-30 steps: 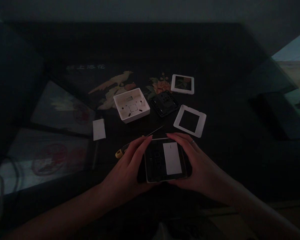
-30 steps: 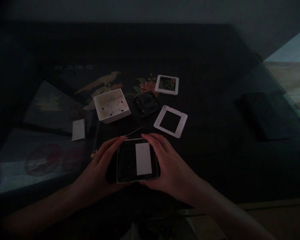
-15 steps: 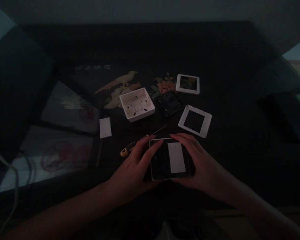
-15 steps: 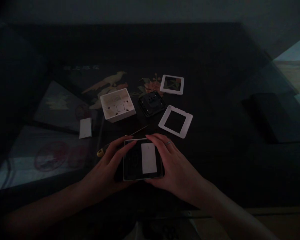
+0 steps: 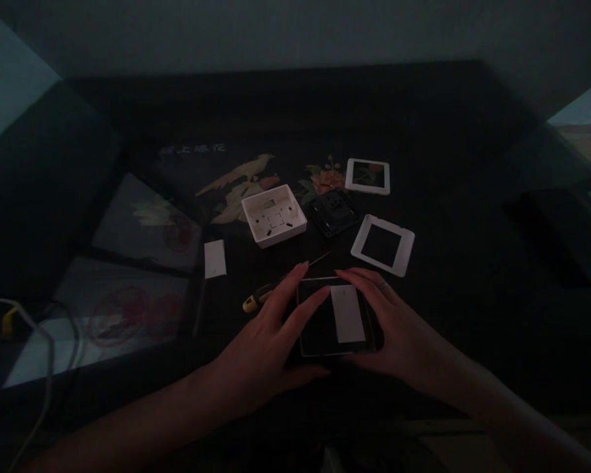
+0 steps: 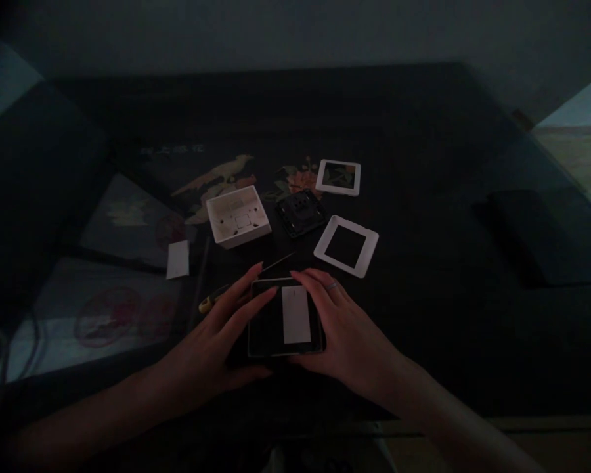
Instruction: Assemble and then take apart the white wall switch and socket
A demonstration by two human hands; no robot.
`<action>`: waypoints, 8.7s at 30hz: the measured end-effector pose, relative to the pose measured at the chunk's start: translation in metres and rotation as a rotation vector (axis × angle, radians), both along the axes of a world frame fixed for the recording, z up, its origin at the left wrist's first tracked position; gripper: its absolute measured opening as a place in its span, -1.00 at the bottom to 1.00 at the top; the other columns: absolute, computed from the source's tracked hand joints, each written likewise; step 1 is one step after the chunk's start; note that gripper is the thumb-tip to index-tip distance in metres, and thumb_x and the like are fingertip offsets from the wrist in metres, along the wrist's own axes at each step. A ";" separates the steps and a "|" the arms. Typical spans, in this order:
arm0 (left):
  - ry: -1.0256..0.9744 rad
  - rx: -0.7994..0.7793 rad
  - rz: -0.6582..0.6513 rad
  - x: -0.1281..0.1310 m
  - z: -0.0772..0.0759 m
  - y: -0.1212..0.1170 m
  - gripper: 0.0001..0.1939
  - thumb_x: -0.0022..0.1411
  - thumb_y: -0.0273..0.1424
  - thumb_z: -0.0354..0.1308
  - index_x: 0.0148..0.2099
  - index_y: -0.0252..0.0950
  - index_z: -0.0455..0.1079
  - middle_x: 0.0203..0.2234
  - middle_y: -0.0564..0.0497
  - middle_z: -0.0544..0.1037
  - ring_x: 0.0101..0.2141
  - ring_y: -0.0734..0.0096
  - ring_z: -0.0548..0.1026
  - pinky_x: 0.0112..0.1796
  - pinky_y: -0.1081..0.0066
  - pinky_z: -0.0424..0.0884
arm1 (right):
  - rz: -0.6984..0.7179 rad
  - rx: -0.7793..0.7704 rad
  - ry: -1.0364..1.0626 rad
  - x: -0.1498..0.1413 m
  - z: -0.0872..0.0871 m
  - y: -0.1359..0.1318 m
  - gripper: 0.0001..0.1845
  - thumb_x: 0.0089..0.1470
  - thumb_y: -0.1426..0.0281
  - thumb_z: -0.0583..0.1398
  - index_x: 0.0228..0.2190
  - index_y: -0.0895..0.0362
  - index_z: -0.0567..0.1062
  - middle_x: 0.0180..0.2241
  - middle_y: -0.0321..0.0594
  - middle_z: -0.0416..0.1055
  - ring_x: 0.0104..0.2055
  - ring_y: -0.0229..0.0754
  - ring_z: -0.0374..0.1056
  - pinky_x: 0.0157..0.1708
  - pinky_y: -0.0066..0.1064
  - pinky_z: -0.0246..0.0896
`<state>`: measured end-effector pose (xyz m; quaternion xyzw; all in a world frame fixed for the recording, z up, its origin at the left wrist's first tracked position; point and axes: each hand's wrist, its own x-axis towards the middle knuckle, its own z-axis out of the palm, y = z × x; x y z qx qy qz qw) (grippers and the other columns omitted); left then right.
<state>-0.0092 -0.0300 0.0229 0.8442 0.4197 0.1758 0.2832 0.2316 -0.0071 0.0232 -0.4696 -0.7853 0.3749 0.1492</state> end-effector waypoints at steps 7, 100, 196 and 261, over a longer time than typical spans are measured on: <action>-0.011 0.122 0.246 -0.053 0.038 0.049 -0.81 0.39 -0.34 0.07 -0.07 -0.21 0.48 -0.20 -0.03 0.63 -0.22 0.25 0.62 -0.18 0.27 0.59 | -0.001 -0.031 -0.027 0.001 -0.002 0.002 0.02 -0.08 0.29 0.40 0.29 -0.05 0.03 0.30 0.01 0.10 0.34 0.18 0.11 0.27 0.16 0.12; -0.321 0.163 -0.069 -0.023 0.004 0.027 -0.25 0.20 -0.10 0.30 0.36 -0.14 0.19 0.13 -0.22 0.50 0.11 0.11 0.50 0.09 0.15 0.49 | -0.033 0.402 0.227 -0.009 0.022 -0.020 0.08 -0.03 0.16 0.38 0.36 0.02 -0.02 0.23 -0.01 0.20 0.25 0.20 0.20 0.15 0.02 0.33; -0.971 -1.129 0.244 -0.006 0.021 0.011 -0.63 0.14 -0.23 0.40 -0.01 -0.15 0.49 -0.31 0.10 0.51 -0.34 0.49 0.43 -0.33 0.52 0.34 | 0.206 0.459 0.375 -0.012 0.009 -0.025 0.13 0.06 0.10 0.34 0.40 0.15 -0.15 0.24 -0.01 0.08 0.31 0.08 0.08 0.25 -0.13 0.22; 0.083 0.231 -0.009 -0.008 -0.017 0.009 -0.06 0.13 -0.18 0.34 0.41 -0.20 -0.08 0.23 -0.41 0.29 0.19 -0.35 0.33 0.06 -0.27 0.38 | 0.177 0.080 -0.066 0.004 0.003 0.007 0.00 0.02 0.41 0.36 0.37 0.04 0.02 0.42 0.01 -0.03 0.45 0.06 -0.13 0.36 0.09 -0.09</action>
